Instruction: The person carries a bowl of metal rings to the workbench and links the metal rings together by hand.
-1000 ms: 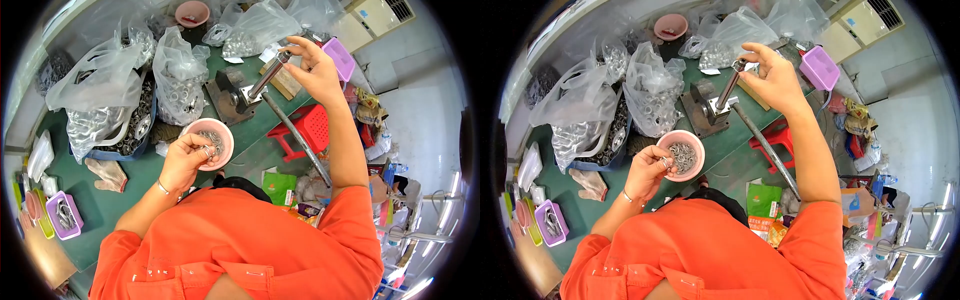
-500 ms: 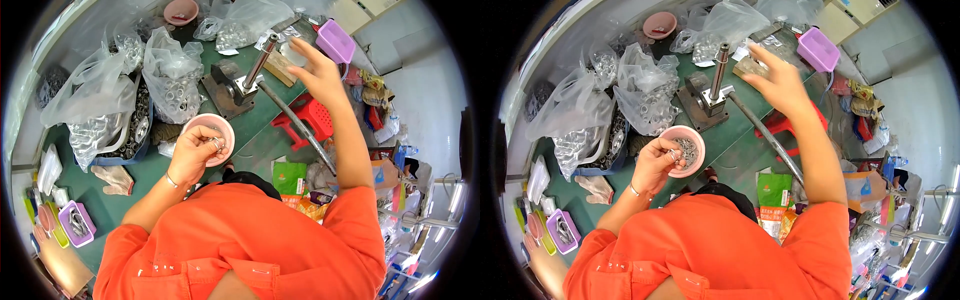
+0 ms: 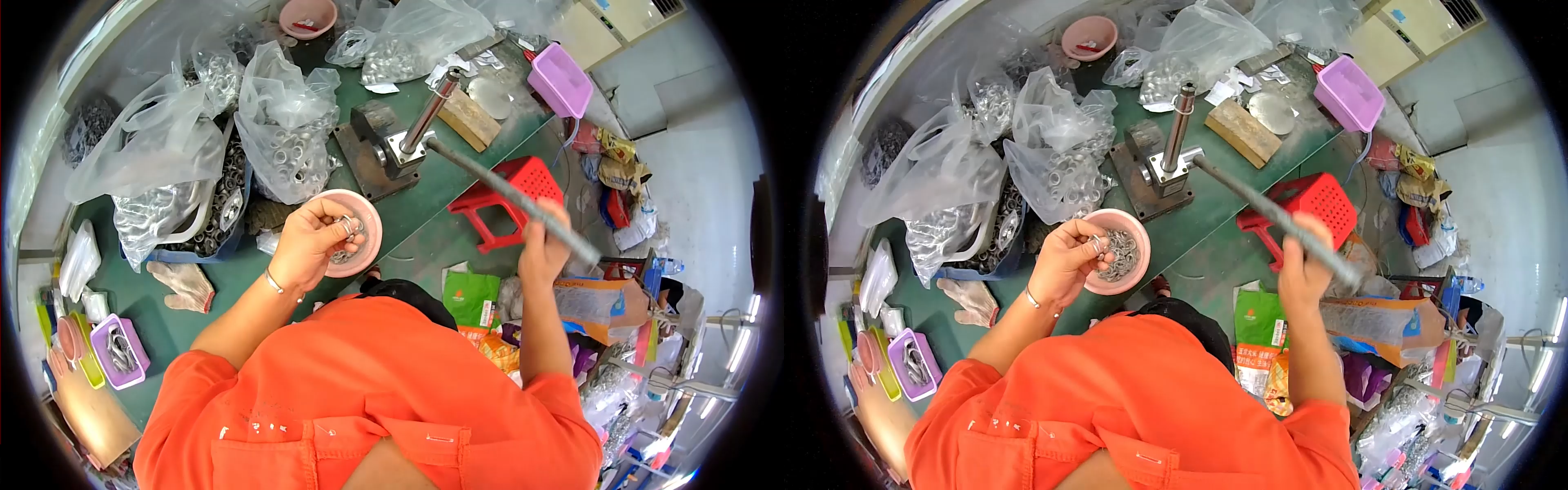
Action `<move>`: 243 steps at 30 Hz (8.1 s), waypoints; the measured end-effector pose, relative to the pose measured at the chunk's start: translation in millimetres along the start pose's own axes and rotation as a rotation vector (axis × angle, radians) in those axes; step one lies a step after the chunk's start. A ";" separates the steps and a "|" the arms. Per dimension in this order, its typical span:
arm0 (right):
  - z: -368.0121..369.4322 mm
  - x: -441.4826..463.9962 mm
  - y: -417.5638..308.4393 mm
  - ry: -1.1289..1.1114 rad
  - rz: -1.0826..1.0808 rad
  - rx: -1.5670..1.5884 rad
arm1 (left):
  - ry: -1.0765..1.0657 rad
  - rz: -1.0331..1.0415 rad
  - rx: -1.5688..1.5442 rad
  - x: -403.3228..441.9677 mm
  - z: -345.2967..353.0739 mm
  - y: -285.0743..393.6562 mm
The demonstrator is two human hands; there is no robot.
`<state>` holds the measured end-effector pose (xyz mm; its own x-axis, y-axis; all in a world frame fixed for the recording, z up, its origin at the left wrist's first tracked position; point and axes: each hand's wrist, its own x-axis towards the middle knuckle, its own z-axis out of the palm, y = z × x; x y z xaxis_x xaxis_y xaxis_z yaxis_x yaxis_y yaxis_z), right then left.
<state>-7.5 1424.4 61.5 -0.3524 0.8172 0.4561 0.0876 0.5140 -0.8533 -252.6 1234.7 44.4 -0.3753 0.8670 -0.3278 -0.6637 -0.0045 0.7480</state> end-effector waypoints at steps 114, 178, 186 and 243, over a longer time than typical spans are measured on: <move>38.6 15.8 30.2 -0.197 0.162 0.104 | -0.078 0.252 0.299 58.6 35.3 59.3; 108.3 40.5 -44.6 0.060 -0.037 0.068 | -0.210 0.391 0.266 120.3 79.7 74.1; 133.3 85.1 -44.7 -0.066 -0.035 0.077 | -0.179 0.362 0.304 120.7 81.4 78.0; 122.6 138.8 -9.0 -0.766 0.170 0.773 | -0.142 -0.010 -0.032 -64.5 -37.9 26.3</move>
<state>-171.3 1501.2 101.5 -0.8990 0.3463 0.2679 -0.3227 -0.1103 -0.9401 -270.3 1159.8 63.4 -0.2747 0.9288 -0.2488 -0.6883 -0.0092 0.7254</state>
